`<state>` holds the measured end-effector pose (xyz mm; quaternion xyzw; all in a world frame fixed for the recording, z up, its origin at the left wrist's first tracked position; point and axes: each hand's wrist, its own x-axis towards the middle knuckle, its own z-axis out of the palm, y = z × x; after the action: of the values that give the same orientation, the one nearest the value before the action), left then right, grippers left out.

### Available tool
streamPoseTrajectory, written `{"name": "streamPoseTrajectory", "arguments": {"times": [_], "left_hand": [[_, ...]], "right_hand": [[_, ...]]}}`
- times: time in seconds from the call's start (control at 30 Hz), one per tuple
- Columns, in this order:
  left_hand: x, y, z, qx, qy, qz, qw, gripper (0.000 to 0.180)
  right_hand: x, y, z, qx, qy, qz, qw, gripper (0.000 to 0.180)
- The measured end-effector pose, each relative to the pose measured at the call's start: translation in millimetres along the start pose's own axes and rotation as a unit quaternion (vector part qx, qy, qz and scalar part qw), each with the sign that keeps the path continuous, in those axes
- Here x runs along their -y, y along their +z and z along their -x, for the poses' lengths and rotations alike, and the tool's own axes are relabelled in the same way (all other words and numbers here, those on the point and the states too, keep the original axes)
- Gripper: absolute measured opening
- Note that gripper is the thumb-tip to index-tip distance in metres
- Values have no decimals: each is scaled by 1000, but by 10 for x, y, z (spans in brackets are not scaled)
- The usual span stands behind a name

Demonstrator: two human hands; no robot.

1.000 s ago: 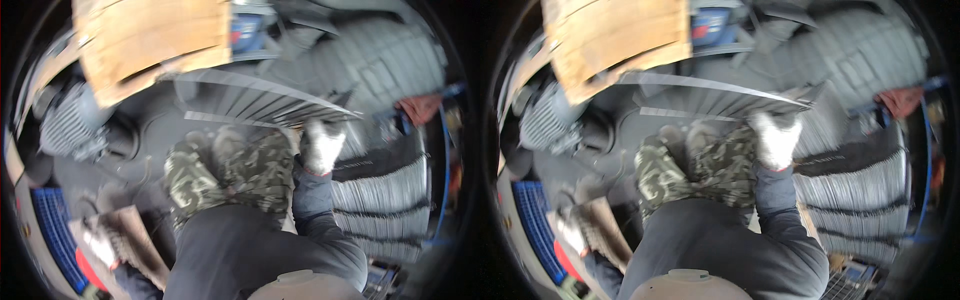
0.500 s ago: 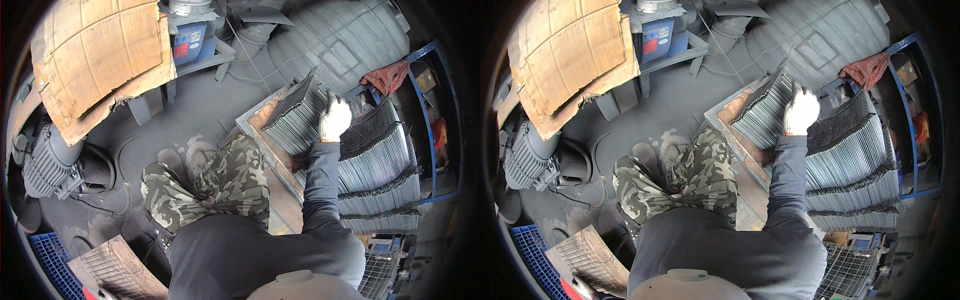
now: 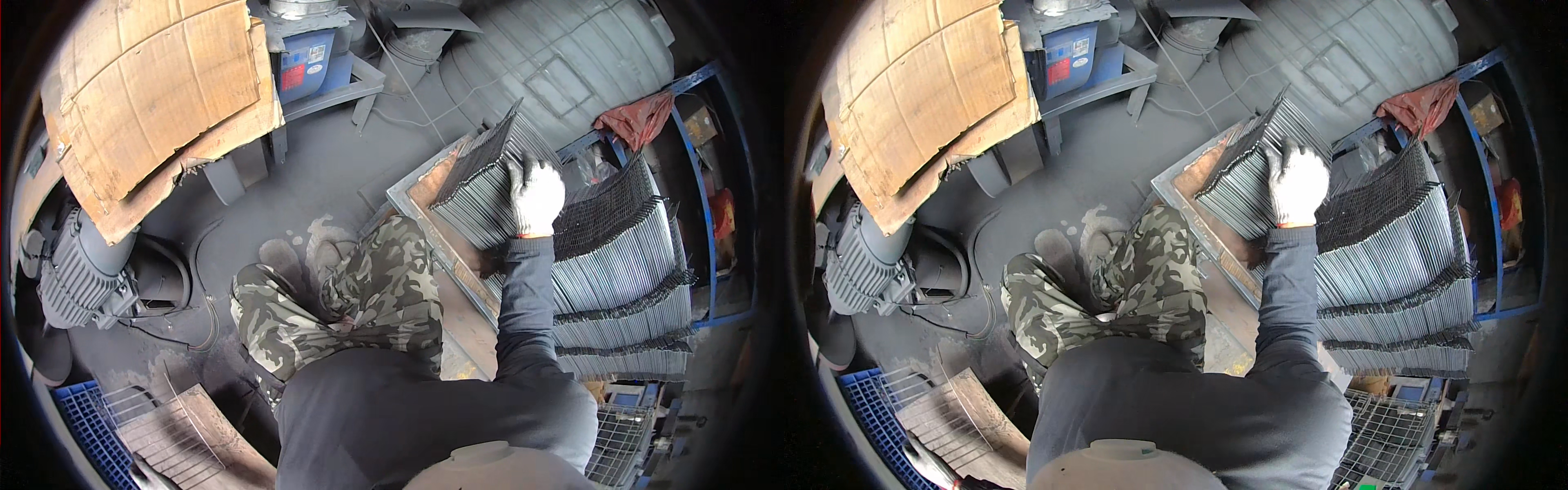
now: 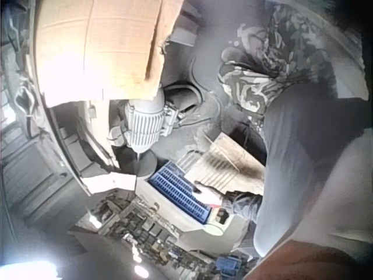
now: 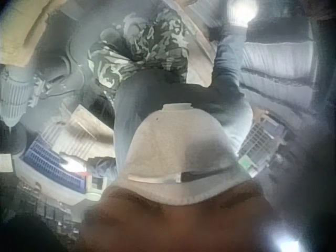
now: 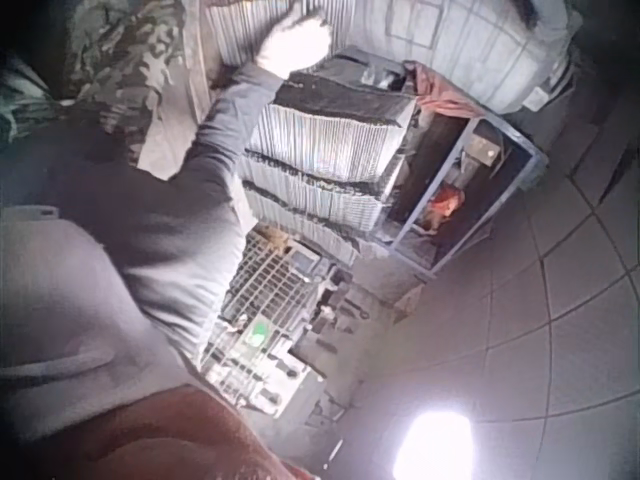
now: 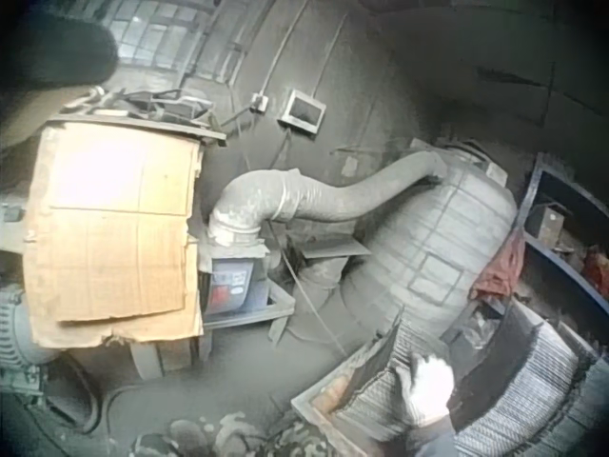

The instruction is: The recorder is seen grinding and inspecting several metal grates at a workbench in a fabrication shop.

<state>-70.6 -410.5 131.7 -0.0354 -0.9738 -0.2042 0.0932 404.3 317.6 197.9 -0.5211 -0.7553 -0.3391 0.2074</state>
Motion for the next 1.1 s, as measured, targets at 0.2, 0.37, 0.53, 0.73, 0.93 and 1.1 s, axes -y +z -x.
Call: {"name": "streamPoseTrajectory", "arguments": {"times": [0.2,0.37,0.53,0.73,0.93,1.1], "left_hand": [[-717,266,-286,-43,41,49,997,41],[-1763,642,-362,66,141,154,976,23],[-2156,837,-232,56,206,169,962,17],[-2402,1091,-246,88,217,192,953,15],[-2535,1221,-140,103,209,238,943,14],[-2536,1257,-168,116,210,249,938,15]], "right_hand": [[64,101,51,-6,-20,-63,998,39],[-151,60,138,-86,-15,-94,992,31],[-223,38,140,-39,-48,-142,988,37],[-208,63,103,4,-69,-132,989,36],[-187,210,78,9,-49,-95,994,40],[-166,229,72,20,-59,-72,995,39]]}}
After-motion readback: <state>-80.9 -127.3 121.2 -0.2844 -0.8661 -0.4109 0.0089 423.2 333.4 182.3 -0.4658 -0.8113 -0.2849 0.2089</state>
